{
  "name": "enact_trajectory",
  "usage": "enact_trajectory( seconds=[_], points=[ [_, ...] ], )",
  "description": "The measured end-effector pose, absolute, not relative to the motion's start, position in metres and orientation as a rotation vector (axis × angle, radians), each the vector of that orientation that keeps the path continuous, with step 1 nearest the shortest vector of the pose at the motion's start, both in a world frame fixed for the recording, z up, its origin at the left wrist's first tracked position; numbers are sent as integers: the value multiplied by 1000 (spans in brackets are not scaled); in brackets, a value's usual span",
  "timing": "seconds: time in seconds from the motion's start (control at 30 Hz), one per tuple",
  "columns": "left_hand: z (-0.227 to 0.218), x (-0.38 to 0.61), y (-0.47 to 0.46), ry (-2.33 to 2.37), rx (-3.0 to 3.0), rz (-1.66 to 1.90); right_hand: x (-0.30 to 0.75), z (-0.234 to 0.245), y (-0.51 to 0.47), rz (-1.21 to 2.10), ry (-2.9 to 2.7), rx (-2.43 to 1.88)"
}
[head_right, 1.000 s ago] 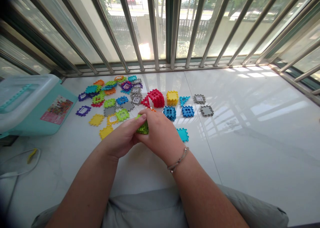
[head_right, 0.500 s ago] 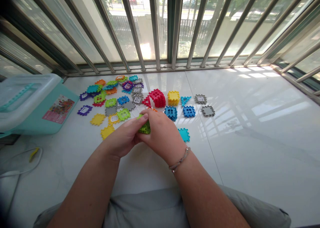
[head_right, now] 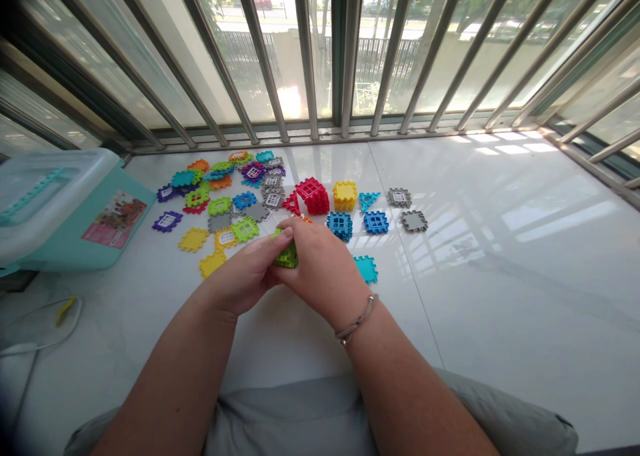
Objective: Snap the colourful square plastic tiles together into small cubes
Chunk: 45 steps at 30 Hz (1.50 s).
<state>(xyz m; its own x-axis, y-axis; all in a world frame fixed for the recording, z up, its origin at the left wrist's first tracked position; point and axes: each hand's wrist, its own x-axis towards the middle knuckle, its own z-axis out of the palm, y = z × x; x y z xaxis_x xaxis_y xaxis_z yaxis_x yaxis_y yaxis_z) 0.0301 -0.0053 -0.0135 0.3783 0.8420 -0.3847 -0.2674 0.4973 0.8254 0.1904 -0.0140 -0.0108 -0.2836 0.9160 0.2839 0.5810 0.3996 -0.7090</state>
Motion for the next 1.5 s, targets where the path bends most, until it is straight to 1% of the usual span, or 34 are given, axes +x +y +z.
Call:
enact_trajectory(
  seconds=[0.63, 1.13, 1.5],
  points=[
    [-11, 30, -5, 916, 758, 789, 190, -10, -14, 629, -1984, -1266],
    [-17, 30, -4, 888, 757, 802, 190, -13, -14, 598, -1986, -1238],
    [-19, 31, -5, 950, 775, 776, 190, -12, -14, 641, -1994, -1280]
  ],
)
